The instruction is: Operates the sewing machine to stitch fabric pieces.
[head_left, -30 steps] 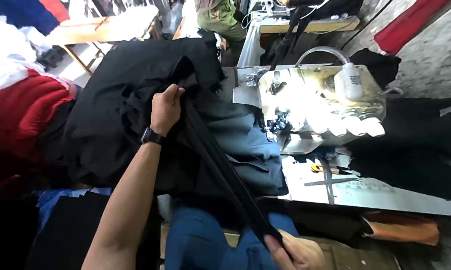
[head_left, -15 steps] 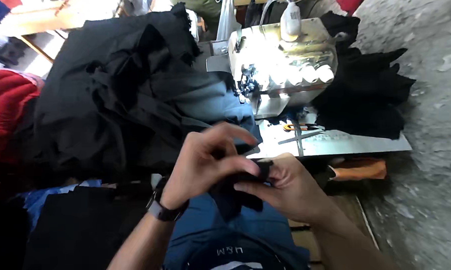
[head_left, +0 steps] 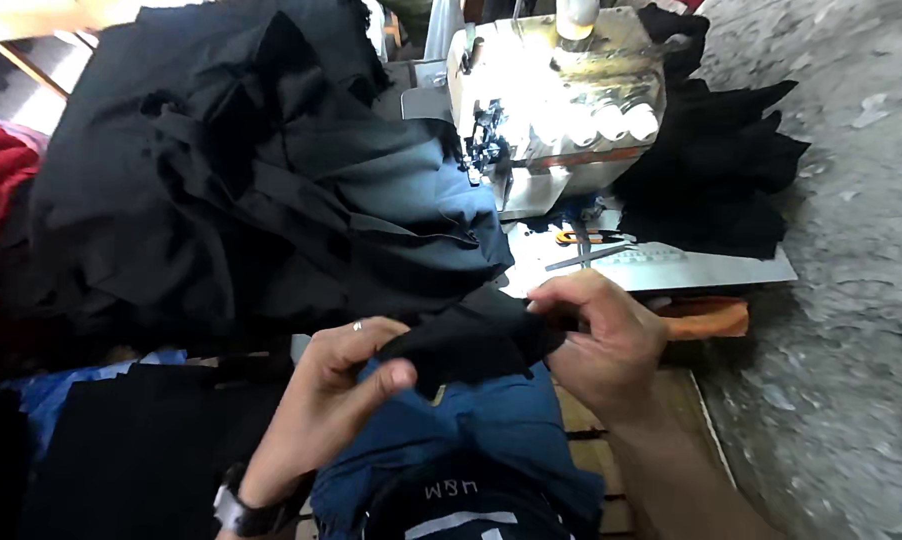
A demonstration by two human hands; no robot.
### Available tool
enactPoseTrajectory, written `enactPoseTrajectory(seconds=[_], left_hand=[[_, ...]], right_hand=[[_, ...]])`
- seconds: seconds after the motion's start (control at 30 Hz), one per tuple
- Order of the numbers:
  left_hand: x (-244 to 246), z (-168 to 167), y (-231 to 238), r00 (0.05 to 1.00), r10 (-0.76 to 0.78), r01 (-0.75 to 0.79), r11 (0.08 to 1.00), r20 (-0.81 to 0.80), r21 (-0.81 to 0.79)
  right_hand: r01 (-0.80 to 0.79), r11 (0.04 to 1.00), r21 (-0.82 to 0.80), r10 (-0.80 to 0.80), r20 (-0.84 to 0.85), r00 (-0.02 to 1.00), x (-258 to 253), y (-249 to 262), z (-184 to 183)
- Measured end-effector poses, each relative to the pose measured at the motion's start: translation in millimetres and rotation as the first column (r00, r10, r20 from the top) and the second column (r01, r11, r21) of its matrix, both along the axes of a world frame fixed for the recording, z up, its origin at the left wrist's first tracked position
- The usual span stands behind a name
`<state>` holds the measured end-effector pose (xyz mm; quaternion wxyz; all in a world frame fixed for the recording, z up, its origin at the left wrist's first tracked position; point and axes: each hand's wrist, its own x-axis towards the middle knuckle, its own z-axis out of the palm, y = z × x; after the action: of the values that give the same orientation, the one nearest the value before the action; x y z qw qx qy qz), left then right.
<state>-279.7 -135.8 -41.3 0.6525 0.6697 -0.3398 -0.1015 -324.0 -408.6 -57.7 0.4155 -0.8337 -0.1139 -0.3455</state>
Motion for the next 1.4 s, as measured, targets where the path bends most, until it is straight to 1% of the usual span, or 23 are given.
enactPoseTrajectory(seconds=[0.07,0.13,0.17,0.2,0.23,0.27,0.3,0.33,0.37,0.4,0.43,0.5,0.57,0.67,0.73,0.8,0.87,0.93,0.97,1.03,1.13,1.23,1.4], left_hand=[[0,7,5,0.991,-0.117,0.120,0.992,-0.058,0.041],[1,8,3,0.986,-0.128,0.131,0.991,-0.110,0.023],[1,7,2,0.982,-0.117,0.116,0.993,-0.152,-0.016],[1,7,1,0.975,-0.112,0.099,0.992,-0.194,-0.072],[0,8,-2,0.967,-0.111,0.084,0.988,-0.227,-0.126],[-1,11,-3,0.961,-0.111,0.070,0.983,-0.254,-0.167],[-2,14,-5,0.956,-0.106,0.053,0.980,-0.273,-0.194],[-3,19,-5,0.956,-0.086,0.032,0.981,-0.280,-0.193],[-2,25,-3,0.962,-0.053,0.010,0.987,-0.269,-0.160],[-2,31,1,0.973,-0.016,-0.006,0.996,-0.232,-0.093],[-1,37,6,0.988,0.023,-0.021,1.000,-0.153,0.012],[1,47,15,0.988,0.050,-0.093,0.948,0.145,0.306],[0,54,16,0.911,-0.020,-0.209,0.838,0.411,0.504],[-8,59,12,0.811,-0.081,-0.344,0.735,0.580,0.584],[-15,60,7,0.754,-0.115,-0.425,0.666,0.647,0.613],[-17,53,2,0.730,-0.105,-0.463,0.651,0.675,0.601],[-15,44,2,0.788,0.025,-0.438,0.725,0.615,0.531],[-11,42,4,0.893,0.126,-0.325,0.845,0.432,0.426],[-10,43,3,0.927,0.141,-0.270,0.894,0.348,0.357],[-8,44,2,0.957,0.147,-0.213,0.941,0.251,0.263],[-5,45,0,0.956,0.166,-0.221,0.950,0.240,0.222],[-5,44,-2,0.952,0.193,-0.243,0.949,0.238,0.201],[-8,41,-11,0.918,0.302,-0.345,0.928,0.258,0.140]], right_hand=[[0.001,0.991,-0.133,0.010,0.078,0.997,0,-5,12],[-0.152,0.977,-0.152,0.160,0.046,0.986,1,-4,20],[-0.279,0.956,-0.088,0.279,-0.019,0.960,1,-1,21],[-0.406,0.913,0.034,0.407,-0.094,0.909,1,1,19],[-0.497,0.842,0.209,0.528,-0.137,0.838,0,5,16],[-0.531,0.751,0.393,0.623,-0.153,0.767,-4,9,13],[-0.516,0.674,0.529,0.681,-0.175,0.711,-8,11,13],[-0.515,0.620,0.592,0.724,-0.180,0.665,-11,12,14],[-0.524,0.612,0.593,0.738,-0.188,0.649,-11,10,17],[-0.517,0.671,0.531,0.702,-0.232,0.673,-10,8,21],[-0.483,0.766,0.424,0.621,-0.294,0.727,-9,5,25],[-0.368,0.923,0.110,0.380,-0.399,0.835,-6,0,31],[-0.269,0.952,-0.143,0.191,-0.408,0.893,-6,-1,34],[-0.205,0.944,-0.260,0.106,-0.347,0.932,-6,2,36],[-0.170,0.954,-0.248,0.086,-0.316,0.945,-5,4,35],[-0.154,0.971,-0.186,0.092,-0.304,0.948,-5,5,32],[-0.190,0.980,-0.055,0.163,-0.317,0.934,-4,4,30],[-0.225,0.968,0.115,0.251,-0.334,0.909,-5,6,30],[-0.231,0.954,0.193,0.286,-0.340,0.896,-5,6,31],[-0.237,0.918,0.318,0.347,-0.354,0.869,-5,7,33],[-0.242,0.852,0.463,0.425,-0.344,0.837,-6,8,33],[-0.255,0.796,0.549,0.475,-0.306,0.825,-6,11,31],[-0.127,0.745,0.655,0.408,-0.296,0.864,-6,23,28]])
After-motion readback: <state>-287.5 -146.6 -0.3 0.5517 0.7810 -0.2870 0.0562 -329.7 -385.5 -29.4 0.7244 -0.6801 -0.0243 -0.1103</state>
